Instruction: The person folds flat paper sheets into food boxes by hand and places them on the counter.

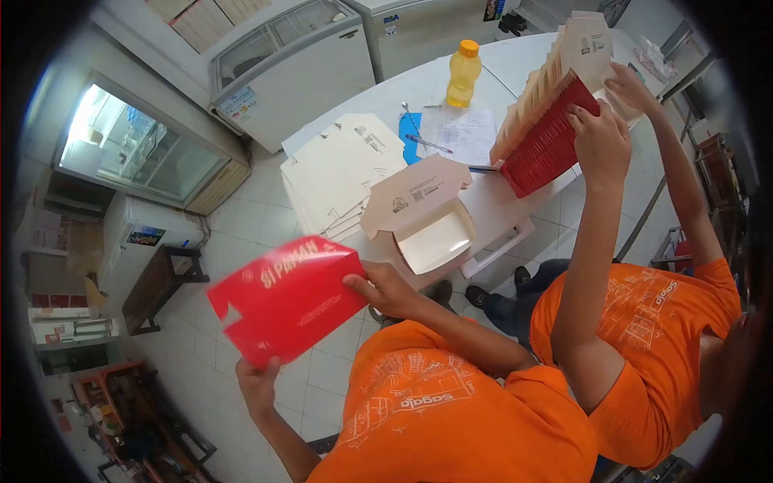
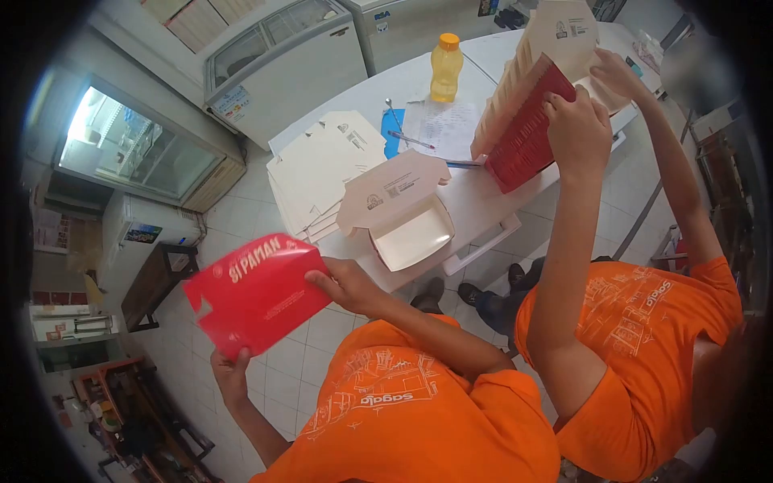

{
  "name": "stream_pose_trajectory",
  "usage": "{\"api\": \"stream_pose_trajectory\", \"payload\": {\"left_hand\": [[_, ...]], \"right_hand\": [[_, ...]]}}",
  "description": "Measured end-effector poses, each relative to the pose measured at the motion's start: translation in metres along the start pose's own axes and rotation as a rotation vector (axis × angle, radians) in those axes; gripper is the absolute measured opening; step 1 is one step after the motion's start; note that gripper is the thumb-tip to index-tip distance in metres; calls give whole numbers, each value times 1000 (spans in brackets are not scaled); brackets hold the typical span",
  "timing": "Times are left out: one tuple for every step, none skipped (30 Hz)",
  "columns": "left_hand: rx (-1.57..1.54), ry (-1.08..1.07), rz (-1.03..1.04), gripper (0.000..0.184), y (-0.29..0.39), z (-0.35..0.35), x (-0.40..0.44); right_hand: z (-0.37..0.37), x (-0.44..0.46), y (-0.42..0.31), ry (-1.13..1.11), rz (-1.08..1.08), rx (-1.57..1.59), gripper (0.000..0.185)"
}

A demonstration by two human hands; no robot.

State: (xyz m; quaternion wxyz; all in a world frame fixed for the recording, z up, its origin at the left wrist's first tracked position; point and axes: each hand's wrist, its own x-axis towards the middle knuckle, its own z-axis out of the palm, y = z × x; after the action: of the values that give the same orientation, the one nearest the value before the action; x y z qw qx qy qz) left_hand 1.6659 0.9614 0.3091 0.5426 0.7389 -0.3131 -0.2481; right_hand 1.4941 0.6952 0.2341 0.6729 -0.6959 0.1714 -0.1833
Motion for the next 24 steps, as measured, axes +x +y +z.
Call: {"api": "stream_pose_trajectory", "payload": {"left_hand": [[35, 1, -44, 30, 1, 2, 0], [71, 2, -88, 30, 2, 4, 0], [109, 1, -132, 31, 2, 6, 0], [150, -72, -116, 31, 2, 12, -2], [192, -146, -98, 31, 2, 22, -5], [289, -256, -93, 28, 9, 31, -8], [327, -352, -101, 27, 13, 40, -12], [193, -364, -163, 27, 13, 51, -17], [58, -371, -218, 29, 9, 58, -19], [-59, -373, -415, 29, 3, 58, -18], [-179, -366, -611, 29, -5, 57, -19], [-302, -354, -809, 29, -13, 56, -21], [-474, -401, -837, 28, -22, 57, -24], [-647, -447, -867, 26, -34, 58, -29], [-819, -495, -894, 25, -49, 60, -37], [-835, -509, -870, 25, -79, 63, -48], [-841, -502, -865, 25, -79, 68, -49], [-845, -496, -859, 26, -77, 77, -47], [-848, -492, -850, 26, -66, 89, -39], [-772, -456, -878, 25, -50, 92, -33], [-789, -490, -861, 25, -43, 90, -28], [-806, -523, -848, 25, -38, 87, -25], [-824, -557, -832, 25, -37, 85, -23], [-799, -476, -825, 28, -37, 87, -22]], "right_hand": [[1, 2, 7, 143, -128, -282, 41], [3, 6, 14, 284, -259, -563, 42], [3, 9, 8, 428, -390, -841, 43], [3, 9, 1, 347, -446, -854, 43], [1, 8, -7, 267, -501, -865, 44], [3, 7, -13, 153, -477, -723, 44], [5, 6, -19, 46, -439, -580, 45], [15, 3, -19, -86, -317, -284, 45], [21, 1, -21, -213, -197, 8, 45], [23, -1, -24, -127, -251, 15, 39], [22, -2, -21, -154, -225, 160, 36], [19, -4, -14, -183, -195, 306, 33], [18, -5, -8, -210, -160, 453, 31], [19, -4, -15, -287, -170, 358, 29], [21, -1, -27, -359, -178, 265, 27], [21, 1, -34, -430, -187, 169, 25], [18, 3, -32, -529, -201, 20, 25], [16, 5, -28, -624, -215, -131, 26], [11, 9, -29, -716, -232, -286, 26], [2, 9, -32, -757, -252, -436, 25], [-1, 7, -33, -729, -240, -449, 24], [-2, 2, -33, -703, -226, -460, 24], [-3, 0, -34, -675, -212, -474, 23], [0, -1, -36, -506, -122, -477, 21]]}}
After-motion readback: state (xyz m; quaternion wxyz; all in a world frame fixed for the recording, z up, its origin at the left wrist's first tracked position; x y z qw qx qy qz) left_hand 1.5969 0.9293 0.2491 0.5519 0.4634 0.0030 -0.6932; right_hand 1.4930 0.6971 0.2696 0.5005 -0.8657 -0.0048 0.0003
